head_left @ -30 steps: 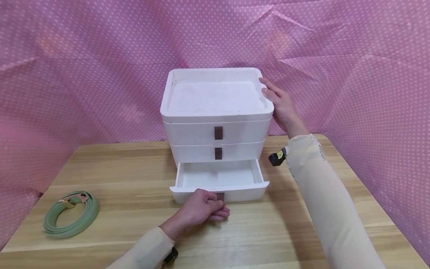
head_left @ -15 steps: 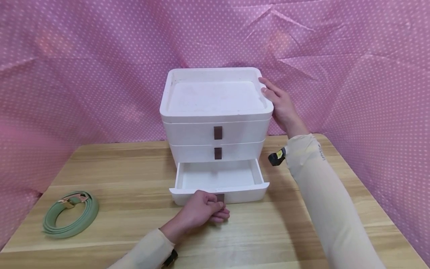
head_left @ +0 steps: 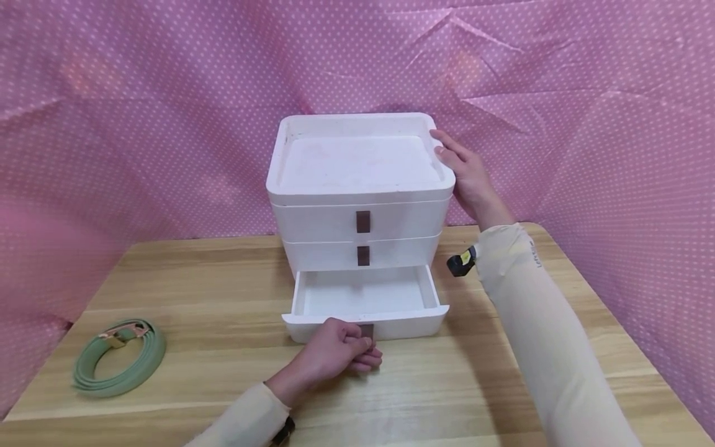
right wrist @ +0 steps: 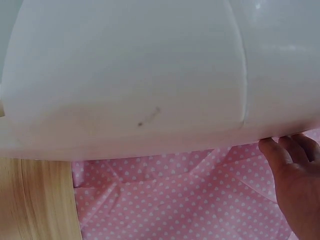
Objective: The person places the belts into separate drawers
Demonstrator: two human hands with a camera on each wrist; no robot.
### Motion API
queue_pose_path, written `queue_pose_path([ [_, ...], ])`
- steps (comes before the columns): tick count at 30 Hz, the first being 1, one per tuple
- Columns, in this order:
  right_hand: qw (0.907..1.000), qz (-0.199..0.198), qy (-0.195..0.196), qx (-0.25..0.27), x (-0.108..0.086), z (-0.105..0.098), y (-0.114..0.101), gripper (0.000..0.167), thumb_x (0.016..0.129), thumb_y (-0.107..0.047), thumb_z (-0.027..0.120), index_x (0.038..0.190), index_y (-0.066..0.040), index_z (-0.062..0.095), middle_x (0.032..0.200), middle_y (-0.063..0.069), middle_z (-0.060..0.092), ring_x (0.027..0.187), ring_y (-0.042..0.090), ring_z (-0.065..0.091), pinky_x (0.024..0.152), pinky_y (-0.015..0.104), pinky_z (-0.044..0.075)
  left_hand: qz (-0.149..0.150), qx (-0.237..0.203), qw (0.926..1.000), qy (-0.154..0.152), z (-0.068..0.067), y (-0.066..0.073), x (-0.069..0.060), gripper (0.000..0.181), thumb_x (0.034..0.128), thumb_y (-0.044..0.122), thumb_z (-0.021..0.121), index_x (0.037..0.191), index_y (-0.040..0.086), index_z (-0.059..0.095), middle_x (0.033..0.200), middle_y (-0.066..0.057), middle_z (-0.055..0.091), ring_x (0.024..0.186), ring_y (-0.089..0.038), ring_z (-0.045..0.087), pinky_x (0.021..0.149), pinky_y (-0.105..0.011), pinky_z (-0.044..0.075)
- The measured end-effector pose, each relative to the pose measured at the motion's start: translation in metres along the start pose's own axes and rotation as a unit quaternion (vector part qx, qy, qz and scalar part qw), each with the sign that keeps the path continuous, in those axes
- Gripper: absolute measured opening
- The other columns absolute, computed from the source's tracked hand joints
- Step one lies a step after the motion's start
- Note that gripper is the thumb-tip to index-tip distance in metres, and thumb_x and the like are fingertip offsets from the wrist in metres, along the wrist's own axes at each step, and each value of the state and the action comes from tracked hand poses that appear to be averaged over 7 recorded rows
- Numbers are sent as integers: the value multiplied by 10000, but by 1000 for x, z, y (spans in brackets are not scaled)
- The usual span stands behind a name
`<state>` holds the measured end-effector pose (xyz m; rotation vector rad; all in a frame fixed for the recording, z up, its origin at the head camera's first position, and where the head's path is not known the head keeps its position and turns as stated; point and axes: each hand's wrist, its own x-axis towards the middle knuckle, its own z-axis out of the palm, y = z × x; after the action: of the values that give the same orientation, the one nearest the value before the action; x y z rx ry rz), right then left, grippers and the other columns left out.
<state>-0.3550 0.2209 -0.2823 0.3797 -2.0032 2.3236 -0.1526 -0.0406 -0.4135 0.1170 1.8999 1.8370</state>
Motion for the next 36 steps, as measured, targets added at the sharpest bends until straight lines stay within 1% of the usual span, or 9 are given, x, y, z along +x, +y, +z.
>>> queue_pose_path([
  [15,9999,-83,-81,-62,1,-1,1,448,1010,-225,576,1451,-189,503,1529,50,391,1320,289,444,1015,332,493,31,-57,10000,-64,0,0,-2,117,966,-24,566,873,-95,561,906,-248,706,865,-360,710,735,-362,622],
  [22,9999,-72,-45,-68,1,-1,1,452,1005,-228,587,1449,-194,507,1538,39,381,1325,284,439,1011,321,495,32,28,10000,-88,0,-2,-1,120,969,-16,569,886,-104,575,913,-236,710,869,-353,711,740,-355,621],
  [30,9997,-23,-87,-234,-1,-3,2,461,1007,-262,583,1458,-220,495,1536,42,384,1320,292,446,1047,376,468,75,78,9999,-120,0,-5,-3,121,965,-24,569,876,-107,575,903,-237,709,866,-354,711,748,-361,619],
  [36,9997,-72,-110,-209,1,-2,2,447,1012,-260,574,1451,-216,505,1527,44,394,1316,288,448,1018,341,492,168,101,9997,-116,2,-5,-5,133,963,-22,573,855,-98,563,891,-234,710,862,-360,711,739,-367,621],
])
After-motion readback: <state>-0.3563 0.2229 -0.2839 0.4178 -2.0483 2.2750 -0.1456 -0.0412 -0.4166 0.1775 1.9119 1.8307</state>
